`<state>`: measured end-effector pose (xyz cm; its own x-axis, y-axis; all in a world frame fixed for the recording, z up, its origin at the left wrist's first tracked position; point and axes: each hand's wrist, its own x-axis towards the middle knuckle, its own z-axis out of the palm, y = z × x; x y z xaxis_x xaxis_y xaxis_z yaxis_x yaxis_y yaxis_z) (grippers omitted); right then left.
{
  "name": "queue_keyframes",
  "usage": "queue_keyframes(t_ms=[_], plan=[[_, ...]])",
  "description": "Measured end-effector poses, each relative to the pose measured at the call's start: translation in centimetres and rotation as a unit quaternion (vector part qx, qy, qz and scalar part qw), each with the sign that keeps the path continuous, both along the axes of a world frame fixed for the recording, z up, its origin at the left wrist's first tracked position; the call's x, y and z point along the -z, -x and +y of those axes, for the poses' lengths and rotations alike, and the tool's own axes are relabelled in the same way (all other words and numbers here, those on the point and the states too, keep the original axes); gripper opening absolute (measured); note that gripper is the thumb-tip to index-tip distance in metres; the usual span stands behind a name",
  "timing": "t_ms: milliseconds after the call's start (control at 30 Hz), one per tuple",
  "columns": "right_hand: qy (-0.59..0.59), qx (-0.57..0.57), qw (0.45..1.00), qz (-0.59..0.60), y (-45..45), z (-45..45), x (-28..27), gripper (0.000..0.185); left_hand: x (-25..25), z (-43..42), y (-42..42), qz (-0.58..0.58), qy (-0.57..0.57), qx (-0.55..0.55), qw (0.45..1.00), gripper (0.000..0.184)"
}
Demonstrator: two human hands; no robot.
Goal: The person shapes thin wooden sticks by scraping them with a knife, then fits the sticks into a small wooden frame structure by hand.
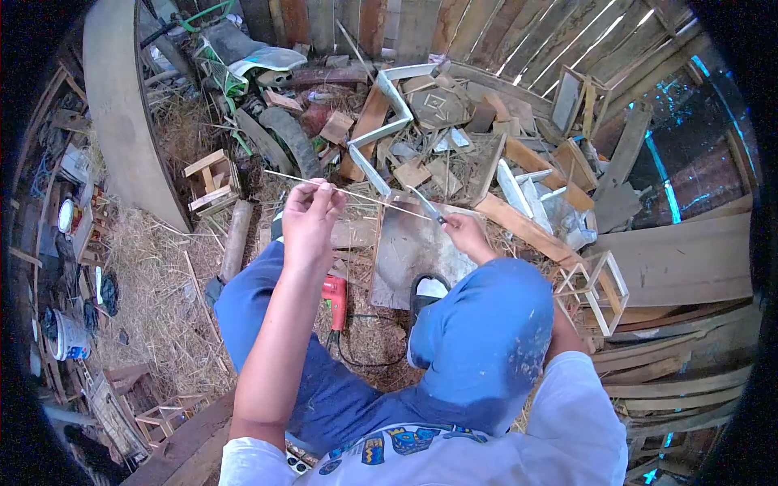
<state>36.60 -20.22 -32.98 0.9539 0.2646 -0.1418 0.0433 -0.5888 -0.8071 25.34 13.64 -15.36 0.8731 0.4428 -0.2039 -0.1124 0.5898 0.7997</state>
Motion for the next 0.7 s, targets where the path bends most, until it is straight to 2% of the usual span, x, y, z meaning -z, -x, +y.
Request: queue_keyframes(t_ms=[67, 133, 167, 300, 367, 700], plan=[[0.019, 0.01, 1.0, -0.003, 0.1, 1.3, 1.7, 0.027, 0.3, 0.0, -0.2, -0.008, -0.008, -0.01, 1.0, 0.012], [0.001, 0.01, 0.998, -0.057, -0.1, 1.8, 3.4, 0.027, 0.4, -0.3, -0.3, 0.006, -0.006, -0.02, 1.0, 0.016], [-0.027, -0.025, 0.993, -0.114, -0.3, 2.1, 4.1, 0.025, 0.4, -0.4, -0.3, 0.01, -0.011, -0.021, 1.0, 0.016], [0.012, -0.054, 0.99, -0.129, 0.5, 3.1, 1.8, 0.024, 0.5, -1.8, -1.1, 0.061, -0.025, -0.027, 0.997, 0.019], [0.034, -0.089, 0.966, -0.242, 0.8, 3.5, 1.9, 0.026, 0.7, -2.1, -1.5, 0.069, -0.034, -0.033, 0.996, 0.02], [0.106, -0.082, 0.954, -0.267, 1.6, 3.9, 1.2, 0.03, 0.8, -4.0, -3.0, 0.054, -0.033, -0.016, 0.998, 0.02]])
